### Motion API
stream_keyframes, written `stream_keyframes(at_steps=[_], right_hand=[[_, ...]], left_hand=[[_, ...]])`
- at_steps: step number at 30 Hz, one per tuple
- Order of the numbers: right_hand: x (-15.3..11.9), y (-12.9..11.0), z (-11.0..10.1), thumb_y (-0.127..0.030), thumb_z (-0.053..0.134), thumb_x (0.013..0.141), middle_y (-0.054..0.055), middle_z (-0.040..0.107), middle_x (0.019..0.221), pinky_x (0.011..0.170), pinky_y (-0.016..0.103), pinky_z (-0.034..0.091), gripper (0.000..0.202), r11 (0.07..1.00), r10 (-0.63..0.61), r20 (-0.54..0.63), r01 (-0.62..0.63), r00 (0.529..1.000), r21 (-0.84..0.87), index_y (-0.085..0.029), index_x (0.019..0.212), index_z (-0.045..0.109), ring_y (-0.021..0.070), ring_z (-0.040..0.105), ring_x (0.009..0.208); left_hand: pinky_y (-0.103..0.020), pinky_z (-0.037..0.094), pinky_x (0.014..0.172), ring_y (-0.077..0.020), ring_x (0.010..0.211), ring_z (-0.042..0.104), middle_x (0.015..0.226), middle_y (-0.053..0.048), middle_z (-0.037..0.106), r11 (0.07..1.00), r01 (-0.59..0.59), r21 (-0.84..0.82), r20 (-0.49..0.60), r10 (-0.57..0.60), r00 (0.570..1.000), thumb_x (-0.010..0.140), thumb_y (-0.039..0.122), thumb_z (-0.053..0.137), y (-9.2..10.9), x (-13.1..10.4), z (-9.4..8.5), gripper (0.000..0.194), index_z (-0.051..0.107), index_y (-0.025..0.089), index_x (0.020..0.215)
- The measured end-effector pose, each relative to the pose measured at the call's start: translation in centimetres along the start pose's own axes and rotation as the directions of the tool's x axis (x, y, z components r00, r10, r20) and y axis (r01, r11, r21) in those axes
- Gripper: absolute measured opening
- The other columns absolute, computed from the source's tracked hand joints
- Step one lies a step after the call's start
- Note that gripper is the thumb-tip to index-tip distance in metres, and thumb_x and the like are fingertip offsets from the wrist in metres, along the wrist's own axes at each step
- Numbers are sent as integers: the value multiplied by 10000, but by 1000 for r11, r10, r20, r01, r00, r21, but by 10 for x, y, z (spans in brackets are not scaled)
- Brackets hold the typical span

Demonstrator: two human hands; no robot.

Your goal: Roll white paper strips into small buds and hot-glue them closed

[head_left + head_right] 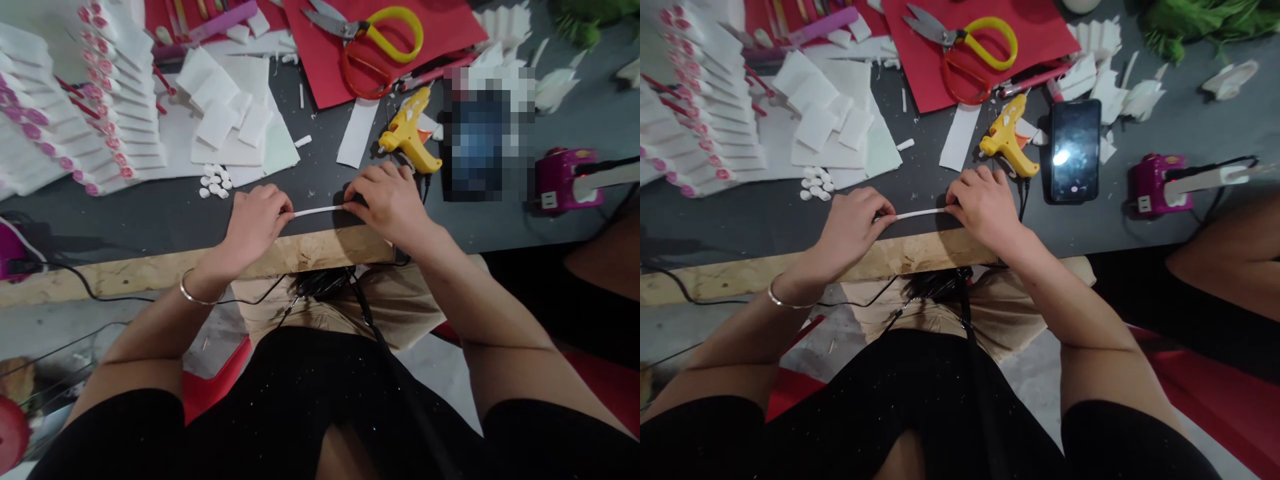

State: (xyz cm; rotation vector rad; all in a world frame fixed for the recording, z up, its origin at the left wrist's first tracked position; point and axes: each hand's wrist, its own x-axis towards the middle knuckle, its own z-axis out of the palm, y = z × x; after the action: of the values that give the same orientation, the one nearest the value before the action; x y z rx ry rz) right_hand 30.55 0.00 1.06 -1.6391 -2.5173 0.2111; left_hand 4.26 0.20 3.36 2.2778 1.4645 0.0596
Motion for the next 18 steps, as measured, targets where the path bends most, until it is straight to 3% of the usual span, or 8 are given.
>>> stream_keyframes(at_steps=[6,11,15,18], right_hand=[[-5,-8,6,-219,500,958,151,637,977,868,450,417,197,999,-29,-15,28,999,-41,-154,926,684,315,514,1020],[-3,-6,8,-169,453,942,146,663,919,836,418,442,215,994,-95,-5,95,995,-47,-149,876,656,279,554,919],[0,2,-4,-171,534,887,67,671,805,722,343,467,79,977,-91,-44,98,995,191,-199,855,600,207,579,764],[9,10,-21,-206,592,869,21,678,790,662,304,479,35,898,-2,-117,53,993,438,-221,844,572,166,601,709]], left_hand=[[-379,401,764,-275,953,586,969,-120,657,997,-53,63,84,48,995,913,185,543,6,5,-1,108,646,169,884],[-368,427,781,-255,920,572,918,-110,640,991,-136,-9,8,136,991,807,107,532,5,5,4,85,553,188,792],[-327,404,673,-190,749,557,804,-45,628,970,-102,-220,-61,91,994,801,117,539,2,4,3,106,514,209,757],[-292,425,668,-153,712,570,785,-12,648,886,-76,-458,-102,33,994,832,176,604,-5,16,-1,38,589,209,844]])
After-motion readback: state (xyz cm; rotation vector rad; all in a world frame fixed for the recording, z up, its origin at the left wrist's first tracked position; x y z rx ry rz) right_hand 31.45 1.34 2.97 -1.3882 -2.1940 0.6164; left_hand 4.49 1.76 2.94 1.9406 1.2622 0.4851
